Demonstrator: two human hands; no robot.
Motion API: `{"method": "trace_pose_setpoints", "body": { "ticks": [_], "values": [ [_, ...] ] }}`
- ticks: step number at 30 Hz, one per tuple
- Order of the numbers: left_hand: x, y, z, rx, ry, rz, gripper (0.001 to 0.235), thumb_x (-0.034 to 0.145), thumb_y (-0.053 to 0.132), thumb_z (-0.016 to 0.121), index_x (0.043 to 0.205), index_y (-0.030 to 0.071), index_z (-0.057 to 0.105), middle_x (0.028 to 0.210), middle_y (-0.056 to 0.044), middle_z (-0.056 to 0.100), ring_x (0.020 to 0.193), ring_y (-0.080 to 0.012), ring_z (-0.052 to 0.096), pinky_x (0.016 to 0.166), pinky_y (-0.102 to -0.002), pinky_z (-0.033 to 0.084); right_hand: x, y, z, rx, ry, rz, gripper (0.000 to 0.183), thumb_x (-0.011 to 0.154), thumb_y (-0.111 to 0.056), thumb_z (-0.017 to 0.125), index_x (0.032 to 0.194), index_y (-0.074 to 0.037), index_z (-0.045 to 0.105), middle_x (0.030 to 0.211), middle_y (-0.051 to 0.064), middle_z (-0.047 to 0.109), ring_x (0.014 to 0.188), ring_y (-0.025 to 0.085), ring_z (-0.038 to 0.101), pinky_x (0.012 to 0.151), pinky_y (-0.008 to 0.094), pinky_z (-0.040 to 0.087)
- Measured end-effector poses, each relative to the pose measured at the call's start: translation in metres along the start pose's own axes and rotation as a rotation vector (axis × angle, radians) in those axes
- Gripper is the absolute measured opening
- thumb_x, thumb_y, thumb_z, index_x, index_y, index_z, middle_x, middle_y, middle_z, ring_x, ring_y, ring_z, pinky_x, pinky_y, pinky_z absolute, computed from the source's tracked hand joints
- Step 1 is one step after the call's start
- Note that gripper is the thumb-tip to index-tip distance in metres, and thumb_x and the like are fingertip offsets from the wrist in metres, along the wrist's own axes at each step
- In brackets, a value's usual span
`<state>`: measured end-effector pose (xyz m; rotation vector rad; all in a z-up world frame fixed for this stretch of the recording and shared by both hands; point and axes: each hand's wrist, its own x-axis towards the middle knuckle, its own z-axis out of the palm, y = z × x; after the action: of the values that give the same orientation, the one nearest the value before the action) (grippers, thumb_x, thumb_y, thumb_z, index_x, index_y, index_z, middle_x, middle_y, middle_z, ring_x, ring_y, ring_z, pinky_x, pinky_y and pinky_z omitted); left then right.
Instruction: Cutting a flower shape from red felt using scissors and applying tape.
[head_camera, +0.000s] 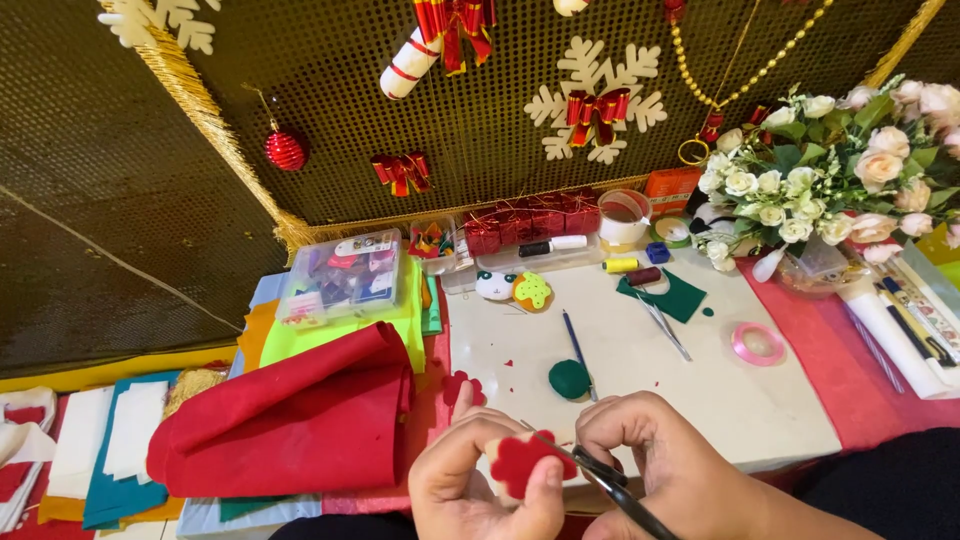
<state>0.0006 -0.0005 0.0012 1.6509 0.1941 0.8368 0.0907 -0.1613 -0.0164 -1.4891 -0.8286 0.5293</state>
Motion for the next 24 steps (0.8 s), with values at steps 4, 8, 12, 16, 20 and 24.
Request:
{"method": "trace_pose_setpoints", "body": {
  "ticks": [4,8,12,16,20,24],
  "values": [
    [0.005,0.004,-0.007,-0.046,-0.026,-0.06,0.032,0.068,0.047,0.08,0.062,0.017,0.067,0.059,0.004,0.074,0.059,-0.0101,0.072,0.113,-0.052,0.045,-0.004,0.004,-0.003,-0.03,0.006,-0.014,0.067,0.066,-0.064,0.091,0.065,-0.01,0.051,0.064,0.0,0.043,0.065,0.017,0.04,0.067,0.03,0.033],
    [0.007,-0.001,-0.012,-0.041,-0.03,-0.045,0.019,0.068,0.028,0.083,0.064,0.016,0.069,0.059,0.002,0.075,0.058,-0.0111,0.071,0.116,-0.056,0.043,-0.006,0.005,-0.004,-0.038,0.004,0.031,0.062,0.064,-0.049,0.098,0.065,-0.01,0.05,0.065,0.0,0.042,0.066,0.017,0.041,0.068,0.03,0.034],
    [0.005,-0.005,-0.01,-0.147,-0.072,-0.016,0.017,0.07,0.025,0.08,0.066,0.016,0.066,0.062,0.001,0.076,0.059,-0.0096,0.066,0.116,-0.048,0.041,-0.012,0.013,-0.001,0.047,0.046,0.017,0.053,0.065,-0.043,0.1,0.075,-0.009,0.06,0.072,0.003,0.05,0.069,0.017,0.048,0.071,0.033,0.039],
    [0.003,-0.005,-0.009,-0.109,-0.031,-0.049,0.012,0.067,0.022,0.08,0.065,0.015,0.07,0.059,0.002,0.073,0.057,-0.0102,0.068,0.113,-0.05,0.05,-0.007,0.009,-0.002,0.013,0.022,0.011,0.056,0.065,-0.047,0.098,0.072,-0.009,0.058,0.071,0.001,0.048,0.069,0.017,0.046,0.071,0.031,0.037],
    [0.004,-0.005,-0.01,-0.129,-0.061,-0.058,0.016,0.07,0.024,0.08,0.066,0.016,0.067,0.061,0.001,0.074,0.057,-0.0105,0.067,0.115,-0.05,0.045,0.0,-0.005,0.001,0.021,-0.01,0.088,0.067,0.064,-0.058,0.095,0.061,-0.01,0.048,0.063,0.0,0.04,0.065,0.017,0.038,0.065,0.031,0.031],
    [0.004,-0.005,-0.01,-0.123,-0.057,-0.074,0.016,0.071,0.026,0.08,0.066,0.016,0.068,0.06,0.0,0.075,0.058,-0.0118,0.07,0.114,-0.049,0.048,0.001,-0.003,0.004,0.042,-0.01,0.042,0.067,0.066,-0.059,0.093,0.061,-0.011,0.047,0.063,0.0,0.043,0.064,0.015,0.038,0.063,0.029,0.031]
  ]
}}
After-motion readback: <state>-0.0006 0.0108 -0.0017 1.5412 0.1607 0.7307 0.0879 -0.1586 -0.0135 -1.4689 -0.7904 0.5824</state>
